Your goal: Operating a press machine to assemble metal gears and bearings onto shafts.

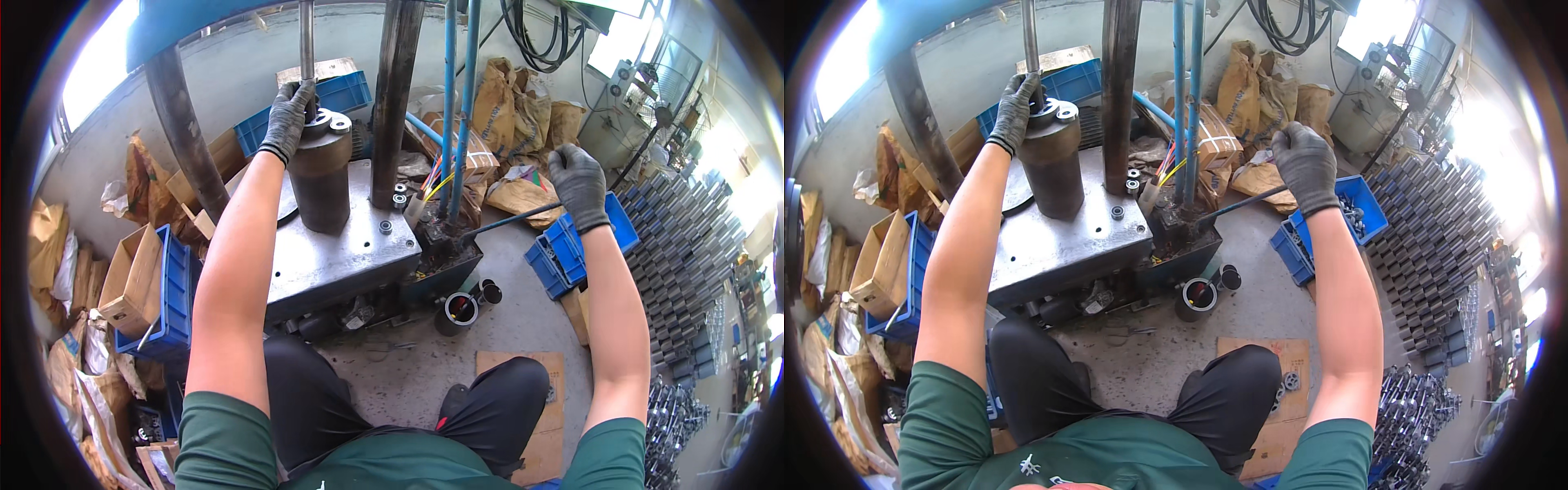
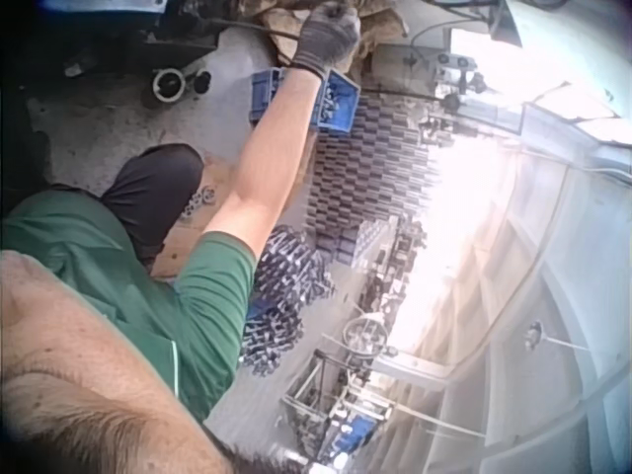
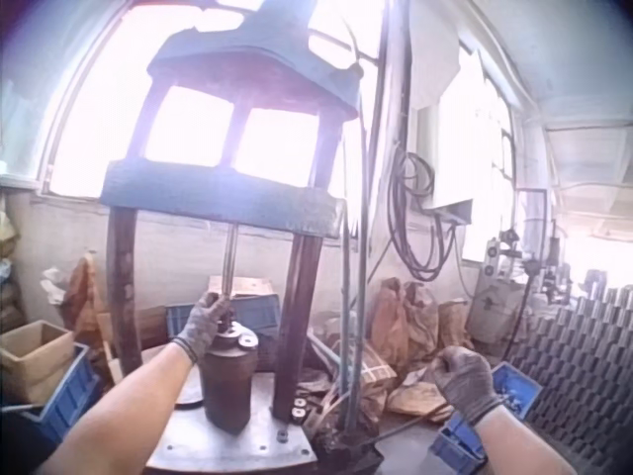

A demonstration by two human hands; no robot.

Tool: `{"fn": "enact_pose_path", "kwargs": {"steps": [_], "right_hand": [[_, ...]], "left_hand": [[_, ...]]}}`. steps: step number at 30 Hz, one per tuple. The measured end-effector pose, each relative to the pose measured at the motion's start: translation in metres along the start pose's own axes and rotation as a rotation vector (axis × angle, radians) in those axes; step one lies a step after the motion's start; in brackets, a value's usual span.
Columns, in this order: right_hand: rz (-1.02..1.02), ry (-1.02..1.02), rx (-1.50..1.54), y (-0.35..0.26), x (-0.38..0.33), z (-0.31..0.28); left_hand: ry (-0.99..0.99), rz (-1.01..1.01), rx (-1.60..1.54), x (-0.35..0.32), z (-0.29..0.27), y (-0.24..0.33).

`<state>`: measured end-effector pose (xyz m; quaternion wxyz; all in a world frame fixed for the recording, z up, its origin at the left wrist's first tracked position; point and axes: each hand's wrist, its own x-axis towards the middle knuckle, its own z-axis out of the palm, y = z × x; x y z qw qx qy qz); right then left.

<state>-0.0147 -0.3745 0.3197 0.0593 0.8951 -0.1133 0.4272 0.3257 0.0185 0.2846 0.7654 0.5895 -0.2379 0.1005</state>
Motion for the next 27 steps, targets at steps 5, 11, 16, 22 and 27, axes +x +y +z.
{"fn": "enact_pose_path", "kwargs": {"steps": [5, 11, 16, 22, 27], "right_hand": [[0.078, -0.073, -0.055, 0.005, 0.029, 0.013], [0.152, -0.156, -0.062, -0.002, 0.036, 0.011], [0.192, -0.214, -0.055, -0.001, 0.038, 0.008], [0.203, -0.198, -0.035, 0.006, 0.036, 0.011], [0.211, -0.211, -0.036, -0.001, 0.037, 0.009]], "left_hand": [[-0.008, 0.005, 0.023, 0.010, 0.006, 0.003], [0.016, 0.014, -0.102, 0.017, -0.007, -0.008], [0.001, -0.017, 0.025, 0.018, -0.003, -0.005], [0.018, 0.002, -0.028, 0.016, -0.001, -0.003], [-0.011, 0.027, -0.064, 0.021, -0.012, -0.010]]}}
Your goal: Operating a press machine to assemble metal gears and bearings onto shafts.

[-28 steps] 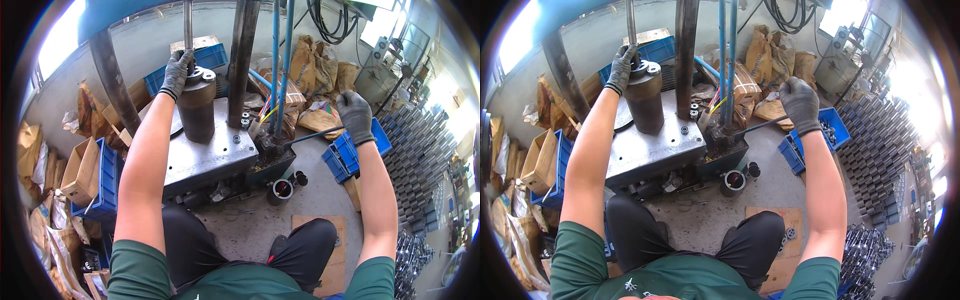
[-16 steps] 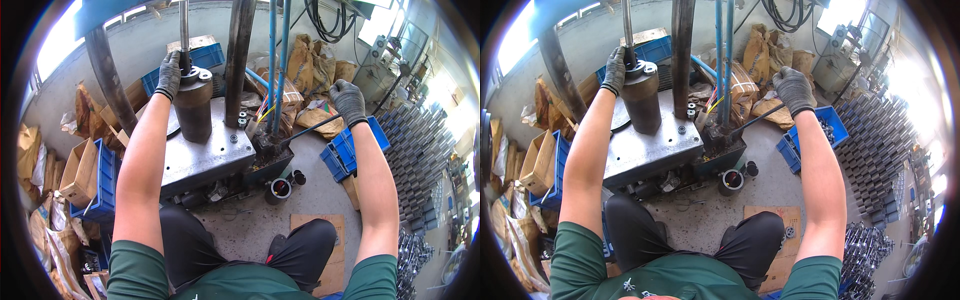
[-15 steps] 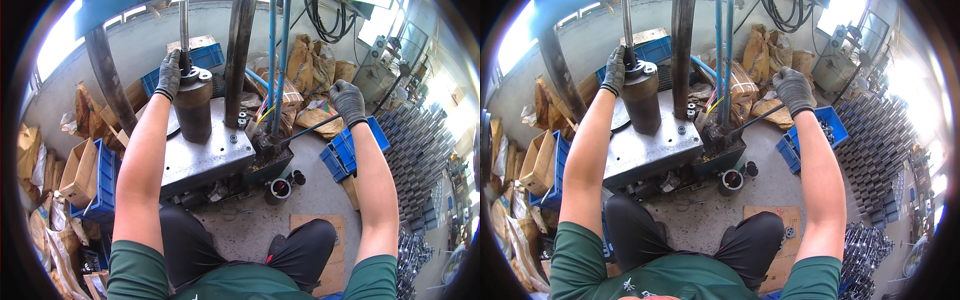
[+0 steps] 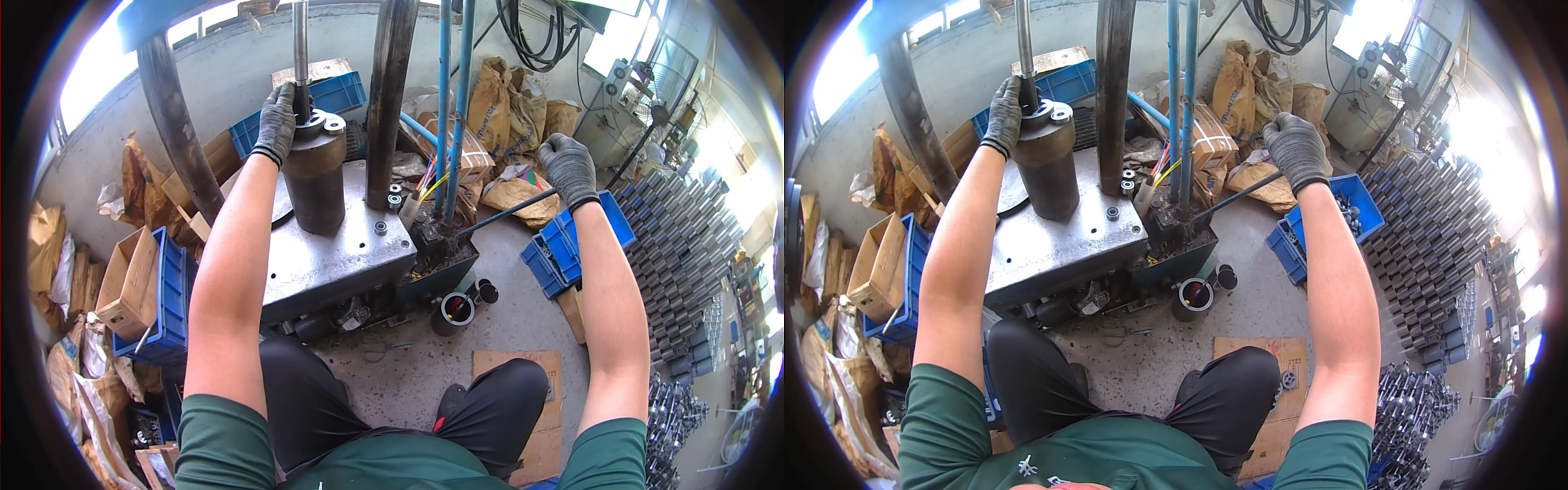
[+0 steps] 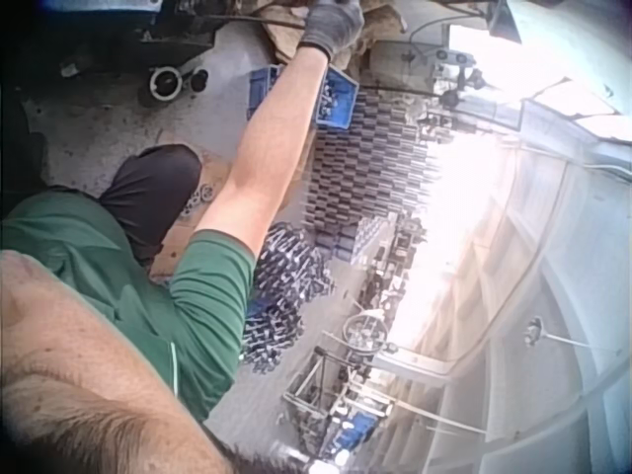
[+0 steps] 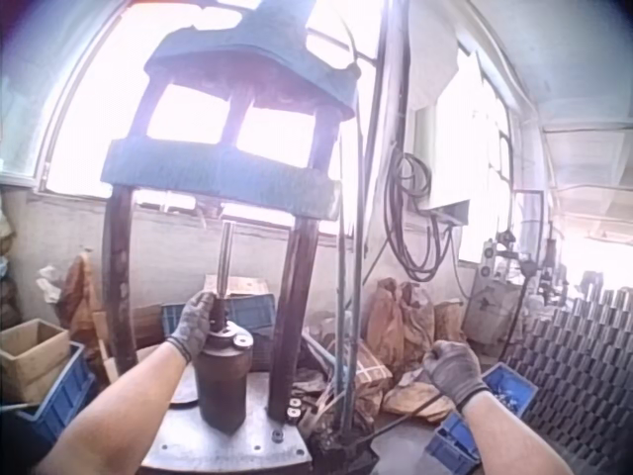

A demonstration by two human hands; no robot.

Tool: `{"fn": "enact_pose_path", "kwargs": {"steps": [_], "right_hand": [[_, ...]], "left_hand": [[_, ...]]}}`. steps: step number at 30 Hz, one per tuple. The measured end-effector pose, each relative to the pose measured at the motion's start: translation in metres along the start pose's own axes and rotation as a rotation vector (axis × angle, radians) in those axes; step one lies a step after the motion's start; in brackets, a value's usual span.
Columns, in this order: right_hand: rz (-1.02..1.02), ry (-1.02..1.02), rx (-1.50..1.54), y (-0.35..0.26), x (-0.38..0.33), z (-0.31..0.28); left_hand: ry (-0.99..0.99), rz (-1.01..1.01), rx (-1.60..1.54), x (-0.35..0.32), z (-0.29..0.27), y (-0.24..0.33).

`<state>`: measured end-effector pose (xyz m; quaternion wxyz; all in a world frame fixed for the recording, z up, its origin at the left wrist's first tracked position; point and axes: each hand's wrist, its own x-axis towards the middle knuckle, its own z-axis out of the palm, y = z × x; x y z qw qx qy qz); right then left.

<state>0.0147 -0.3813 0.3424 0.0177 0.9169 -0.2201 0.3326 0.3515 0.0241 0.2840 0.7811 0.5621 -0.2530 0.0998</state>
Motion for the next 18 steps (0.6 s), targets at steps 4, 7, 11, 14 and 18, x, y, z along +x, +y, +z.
{"fn": "enact_pose_path", "kwargs": {"steps": [4, 7, 11, 14, 18], "right_hand": [[0.031, -0.028, -0.004, 0.007, 0.000, 0.000], [0.031, -0.037, 0.012, 0.005, -0.002, 0.000], [0.015, -0.011, -0.006, 0.012, -0.002, 0.003], [0.008, -0.022, -0.027, 0.013, -0.006, 0.000], [-0.106, 0.001, 0.019, 0.013, -0.029, -0.003]], "left_hand": [[-0.011, -0.008, 0.091, -0.008, 0.014, 0.007], [0.018, 0.041, 0.288, -0.011, 0.015, 0.009], [0.014, 0.050, 0.206, -0.013, 0.018, 0.009], [0.006, 0.017, 0.074, -0.011, 0.017, 0.007], [0.136, 0.182, 0.240, -0.004, 0.006, -0.002]]}}
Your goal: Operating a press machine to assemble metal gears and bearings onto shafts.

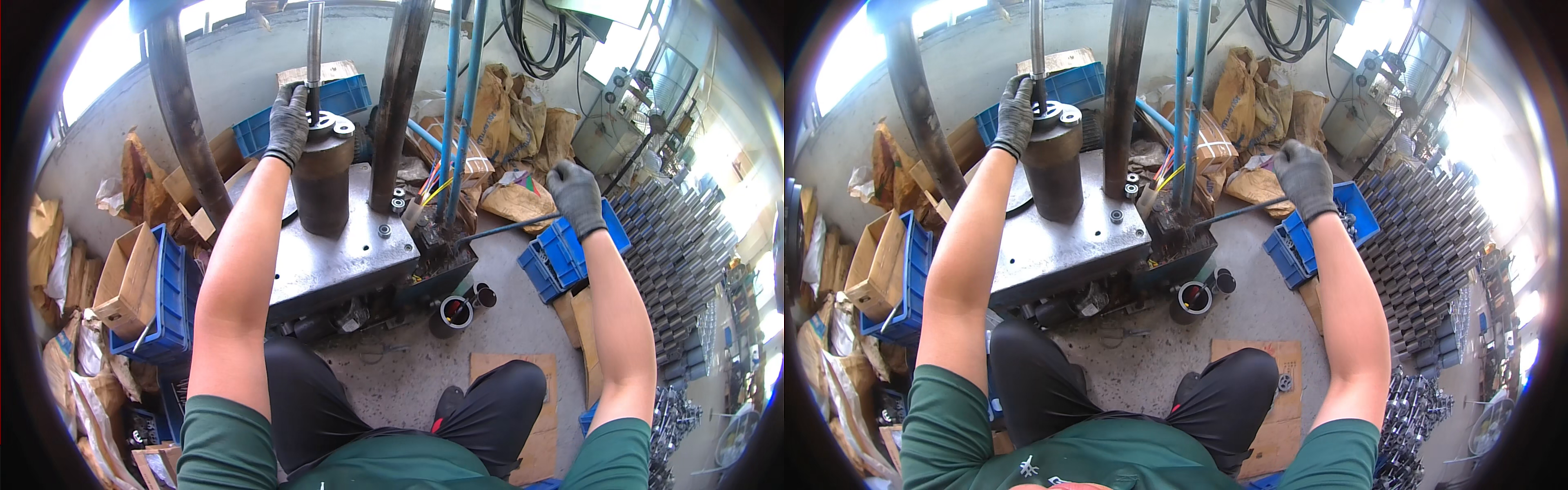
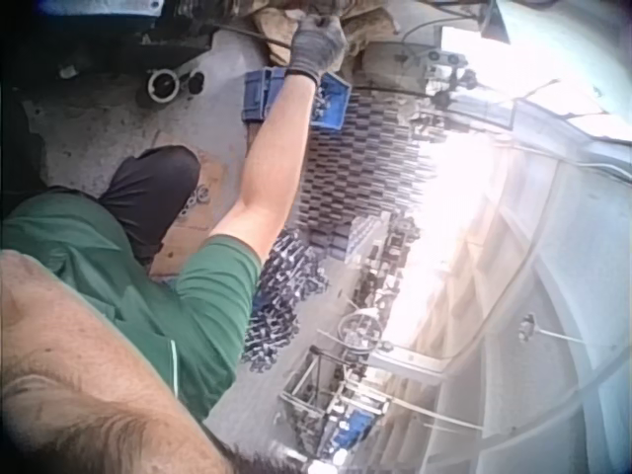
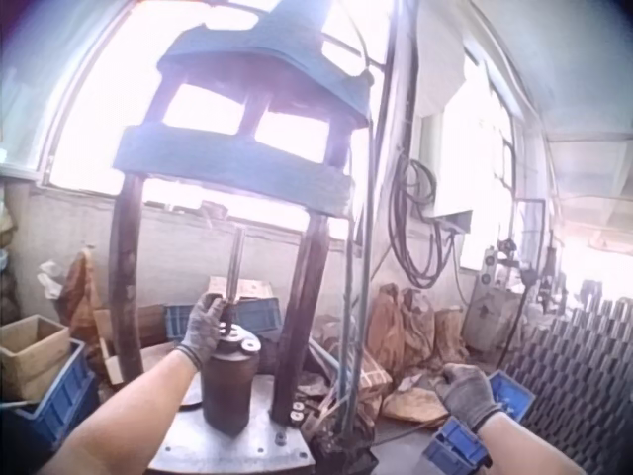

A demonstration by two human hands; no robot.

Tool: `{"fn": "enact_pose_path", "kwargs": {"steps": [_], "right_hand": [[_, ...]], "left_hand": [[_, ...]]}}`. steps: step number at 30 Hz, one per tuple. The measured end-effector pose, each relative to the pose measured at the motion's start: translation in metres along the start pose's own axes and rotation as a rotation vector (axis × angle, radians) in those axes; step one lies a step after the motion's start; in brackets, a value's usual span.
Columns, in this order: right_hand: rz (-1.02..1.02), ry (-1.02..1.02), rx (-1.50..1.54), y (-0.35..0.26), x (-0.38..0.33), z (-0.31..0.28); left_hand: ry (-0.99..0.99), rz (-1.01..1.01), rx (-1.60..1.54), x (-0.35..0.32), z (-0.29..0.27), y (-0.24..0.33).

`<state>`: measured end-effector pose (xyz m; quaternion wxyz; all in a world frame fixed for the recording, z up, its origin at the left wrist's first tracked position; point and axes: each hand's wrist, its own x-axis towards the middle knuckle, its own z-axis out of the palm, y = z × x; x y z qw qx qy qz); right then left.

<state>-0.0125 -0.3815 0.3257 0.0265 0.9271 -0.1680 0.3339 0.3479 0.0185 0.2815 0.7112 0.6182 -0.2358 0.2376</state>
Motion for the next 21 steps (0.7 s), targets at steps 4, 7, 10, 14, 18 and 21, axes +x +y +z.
{"fn": "enact_pose_path", "kwargs": {"steps": [4, 7, 10, 14, 18, 21], "right_hand": [[-0.163, 0.030, 0.083, 0.014, -0.071, -0.021], [-0.213, -0.089, 0.129, 0.022, -0.128, -0.035], [-0.344, -0.242, -0.106, 0.001, -0.134, -0.048], [-0.611, -0.451, -0.236, -0.090, -0.131, -0.043], [-0.634, -0.448, 0.102, -0.163, -0.114, 0.013], [-0.545, -0.389, 0.239, -0.183, -0.101, 0.104]], "left_hand": [[0.120, 0.147, 0.236, -0.009, 0.018, 0.008], [0.047, -0.139, 0.038, -0.004, 0.023, 0.025], [-0.125, -0.181, -0.018, -0.008, 0.024, 0.033], [-0.122, -0.147, 0.030, -0.005, 0.018, 0.014], [-0.104, -0.137, 0.093, -0.007, 0.018, 0.018], [-0.111, -0.133, 0.114, -0.003, 0.022, 0.019]]}}
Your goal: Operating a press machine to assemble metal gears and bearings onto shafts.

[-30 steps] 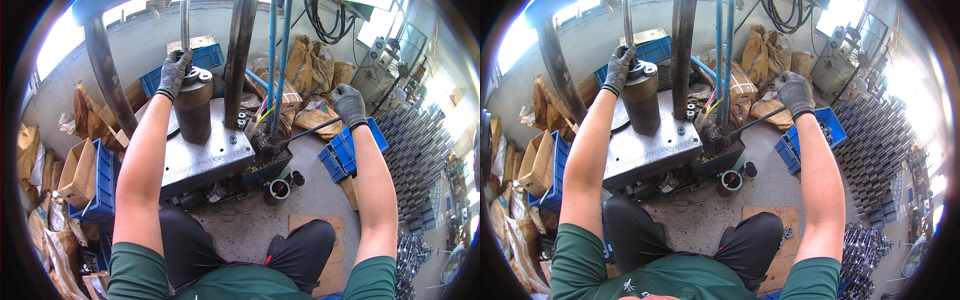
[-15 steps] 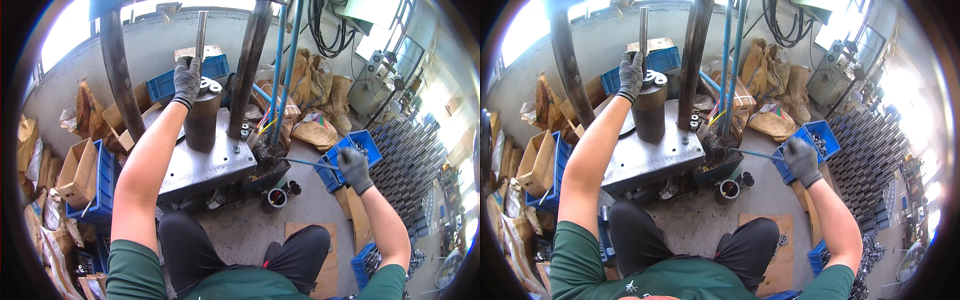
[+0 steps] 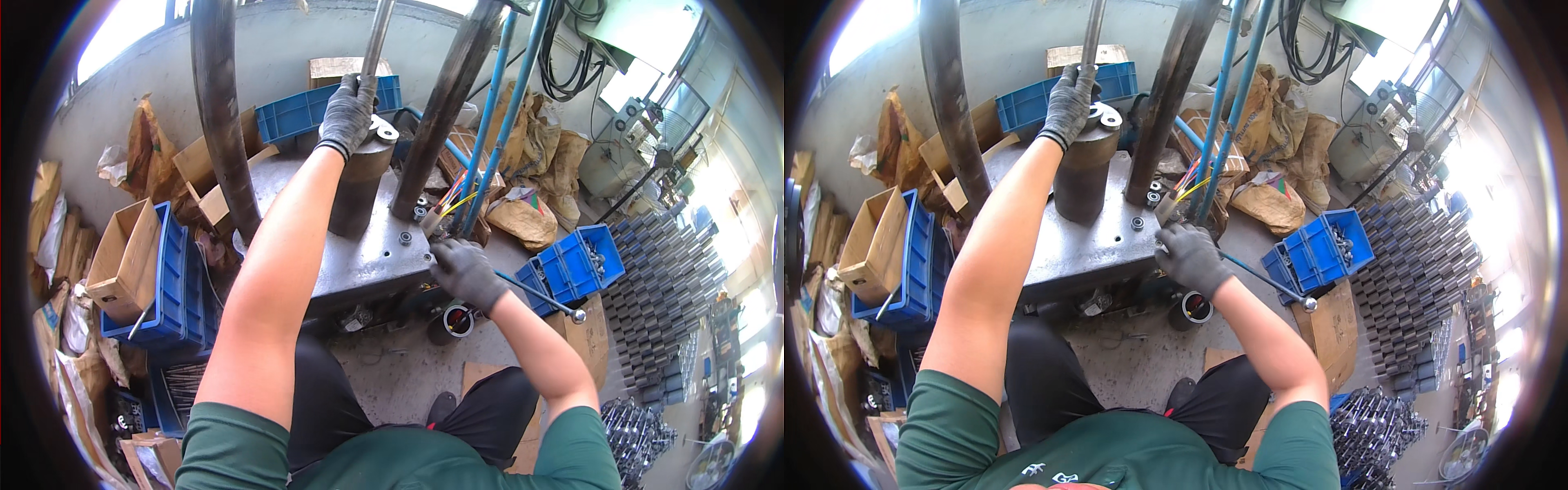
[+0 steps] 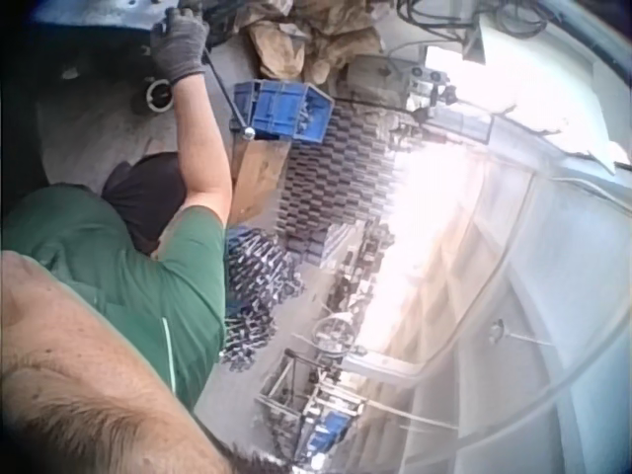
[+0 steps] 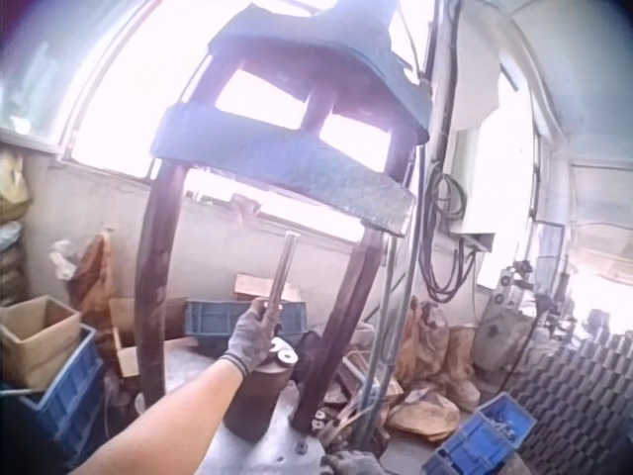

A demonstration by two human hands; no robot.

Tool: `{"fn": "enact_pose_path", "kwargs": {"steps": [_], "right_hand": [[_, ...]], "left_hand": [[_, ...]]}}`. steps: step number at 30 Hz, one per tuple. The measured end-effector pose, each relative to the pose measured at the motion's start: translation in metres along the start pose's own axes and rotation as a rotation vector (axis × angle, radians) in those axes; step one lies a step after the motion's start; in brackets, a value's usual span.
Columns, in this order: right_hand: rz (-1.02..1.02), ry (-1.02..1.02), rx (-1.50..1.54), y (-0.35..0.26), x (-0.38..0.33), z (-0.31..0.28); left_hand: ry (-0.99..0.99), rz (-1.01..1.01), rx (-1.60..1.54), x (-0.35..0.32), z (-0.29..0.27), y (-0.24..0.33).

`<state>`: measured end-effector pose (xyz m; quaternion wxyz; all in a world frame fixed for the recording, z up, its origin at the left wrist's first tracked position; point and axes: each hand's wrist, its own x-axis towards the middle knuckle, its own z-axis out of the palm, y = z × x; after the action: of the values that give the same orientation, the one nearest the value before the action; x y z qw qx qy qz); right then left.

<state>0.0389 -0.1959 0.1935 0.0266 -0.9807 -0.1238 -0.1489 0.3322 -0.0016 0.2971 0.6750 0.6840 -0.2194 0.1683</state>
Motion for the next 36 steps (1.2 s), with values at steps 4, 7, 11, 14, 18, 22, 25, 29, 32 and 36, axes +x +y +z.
{"fn": "enact_pose_path", "kwargs": {"steps": [4, 7, 11, 14, 18, 22, 25, 29, 32, 36], "right_hand": [[0.151, 0.012, 0.083, 0.008, 0.049, 0.079], [0.304, -0.105, 0.026, 0.001, 0.069, 0.099], [0.323, -0.127, -0.031, 0.017, 0.078, 0.121], [0.299, 0.002, 0.064, 0.015, 0.082, 0.116], [0.168, 0.507, 0.421, -0.002, 0.126, 0.061], [-0.045, 0.904, 0.560, -0.039, 0.176, -0.010], [-0.061, 0.936, 0.375, -0.031, 0.210, -0.023], [0.139, 0.673, 0.150, -0.016, 0.222, 0.006], [0.171, 0.656, 0.159, -0.026, 0.222, 0.001], [0.171, 0.652, 0.163, -0.019, 0.224, -0.002]], "left_hand": [[0.015, -0.017, 0.051, -0.004, 0.000, 0.002], [0.017, -0.010, 0.074, -0.005, -0.005, 0.002], [0.033, 0.022, 0.105, -0.006, 0.000, 0.004], [0.056, 0.028, 0.138, -0.012, -0.002, 0.005], [0.071, 0.059, 0.142, -0.010, -0.005, 0.004], [0.057, 0.018, 0.216, -0.007, -0.010, 0.003], [0.040, -0.029, 0.186, -0.004, -0.006, 0.002], [0.023, -0.056, 0.112, -0.003, 0.001, -0.001], [0.021, -0.037, 0.097, -0.003, -0.006, -0.004], [0.200, 0.225, -0.307, -0.025, 0.007, 0.004]]}}
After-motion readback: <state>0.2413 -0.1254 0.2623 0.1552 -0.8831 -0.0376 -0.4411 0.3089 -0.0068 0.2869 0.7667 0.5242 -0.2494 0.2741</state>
